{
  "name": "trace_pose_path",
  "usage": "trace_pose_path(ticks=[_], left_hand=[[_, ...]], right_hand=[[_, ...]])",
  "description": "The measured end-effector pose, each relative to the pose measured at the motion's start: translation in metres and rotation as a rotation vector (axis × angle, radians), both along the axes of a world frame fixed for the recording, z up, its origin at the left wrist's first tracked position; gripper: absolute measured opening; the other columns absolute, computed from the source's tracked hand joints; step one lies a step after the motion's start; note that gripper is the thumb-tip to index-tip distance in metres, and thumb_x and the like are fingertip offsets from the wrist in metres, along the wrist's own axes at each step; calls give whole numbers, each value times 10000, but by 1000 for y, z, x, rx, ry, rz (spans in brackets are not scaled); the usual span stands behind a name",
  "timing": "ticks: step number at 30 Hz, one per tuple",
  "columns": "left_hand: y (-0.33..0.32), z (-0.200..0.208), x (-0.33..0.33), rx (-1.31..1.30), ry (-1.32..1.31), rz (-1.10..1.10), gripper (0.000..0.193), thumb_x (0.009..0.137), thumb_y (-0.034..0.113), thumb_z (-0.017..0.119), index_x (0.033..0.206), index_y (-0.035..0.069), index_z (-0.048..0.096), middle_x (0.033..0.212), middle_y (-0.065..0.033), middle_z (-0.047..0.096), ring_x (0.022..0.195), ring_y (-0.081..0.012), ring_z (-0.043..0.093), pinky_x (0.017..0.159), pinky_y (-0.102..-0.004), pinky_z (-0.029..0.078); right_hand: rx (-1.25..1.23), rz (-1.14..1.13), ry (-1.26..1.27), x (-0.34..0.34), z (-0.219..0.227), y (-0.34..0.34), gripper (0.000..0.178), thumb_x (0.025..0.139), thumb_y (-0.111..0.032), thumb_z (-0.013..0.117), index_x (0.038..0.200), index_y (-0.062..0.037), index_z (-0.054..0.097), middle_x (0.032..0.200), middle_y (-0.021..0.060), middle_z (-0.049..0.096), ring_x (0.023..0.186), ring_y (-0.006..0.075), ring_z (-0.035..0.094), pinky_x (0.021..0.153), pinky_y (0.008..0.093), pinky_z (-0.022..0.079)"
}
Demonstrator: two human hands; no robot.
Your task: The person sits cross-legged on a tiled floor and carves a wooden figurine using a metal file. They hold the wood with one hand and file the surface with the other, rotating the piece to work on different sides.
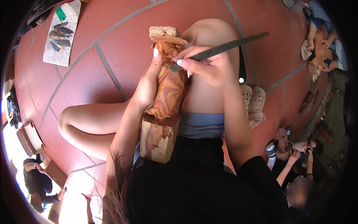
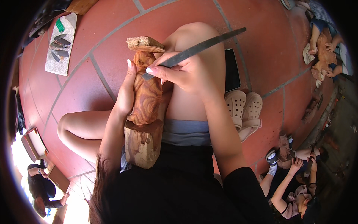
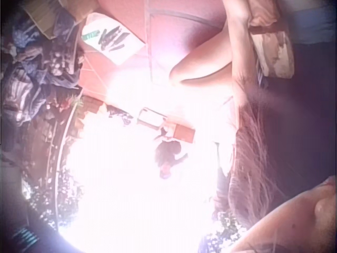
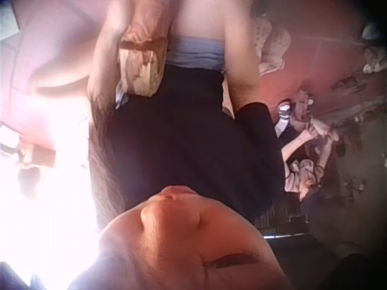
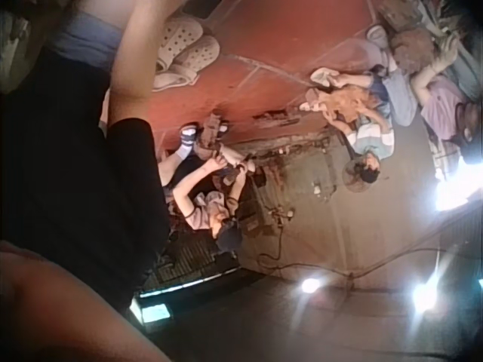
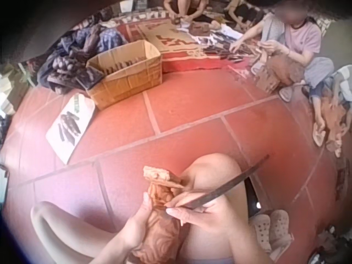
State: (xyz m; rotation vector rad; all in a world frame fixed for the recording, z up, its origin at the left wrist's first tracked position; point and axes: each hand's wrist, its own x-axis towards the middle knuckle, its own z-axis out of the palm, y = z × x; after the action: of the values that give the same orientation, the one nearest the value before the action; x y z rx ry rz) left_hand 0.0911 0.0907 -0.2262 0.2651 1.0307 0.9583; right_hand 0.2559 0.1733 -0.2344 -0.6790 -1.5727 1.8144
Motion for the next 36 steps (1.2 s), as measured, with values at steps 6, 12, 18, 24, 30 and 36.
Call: trace_pose_path(ticks=[6,12,18,24,30,36], left_hand=[[-3,5,6,-36,-14,16,744,960,612,242,1401,21,347,1316,-156,495,1204,-226,499,1026,-352,404],[-6,-1,7,28,-19,13,723,967,598,237,1407,33,336,1332,-157,476,1216,-224,487,1024,-360,408],[-9,0,6,-16,-39,26,715,967,597,241,1396,35,352,1305,-152,495,1181,-218,508,1003,-354,426],[-7,1,1,-62,-44,-26,722,960,611,248,1381,38,371,1276,-138,512,1155,-207,521,979,-344,442],[-5,4,0,16,-64,48,700,962,605,267,1349,36,397,1196,-135,547,1065,-196,565,923,-340,476],[-20,28,-23,227,-173,-16,760,876,603,498,1305,-17,404,1052,-160,592,933,-240,623,834,-367,520]], right_hand=[[-81,-24,-44,11,4,1,98,852,-49,675,877,45,687,772,91,658,666,97,600,566,209,467],[-91,-1,-63,8,0,0,177,865,-161,685,801,4,678,645,8,592,590,52,516,533,196,391],[-138,13,-87,7,7,-2,177,848,-162,702,775,-2,680,611,-4,580,555,43,495,505,193,351],[-129,-26,-113,8,7,3,156,843,-141,706,780,0,682,619,-3,584,557,46,502,501,201,356],[-81,16,-83,2,14,5,133,851,-111,682,787,5,682,620,4,585,556,48,503,501,200,363],[-95,-130,-37,7,46,2,155,871,-84,605,746,-1,643,613,37,567,545,77,506,483,204,370]])
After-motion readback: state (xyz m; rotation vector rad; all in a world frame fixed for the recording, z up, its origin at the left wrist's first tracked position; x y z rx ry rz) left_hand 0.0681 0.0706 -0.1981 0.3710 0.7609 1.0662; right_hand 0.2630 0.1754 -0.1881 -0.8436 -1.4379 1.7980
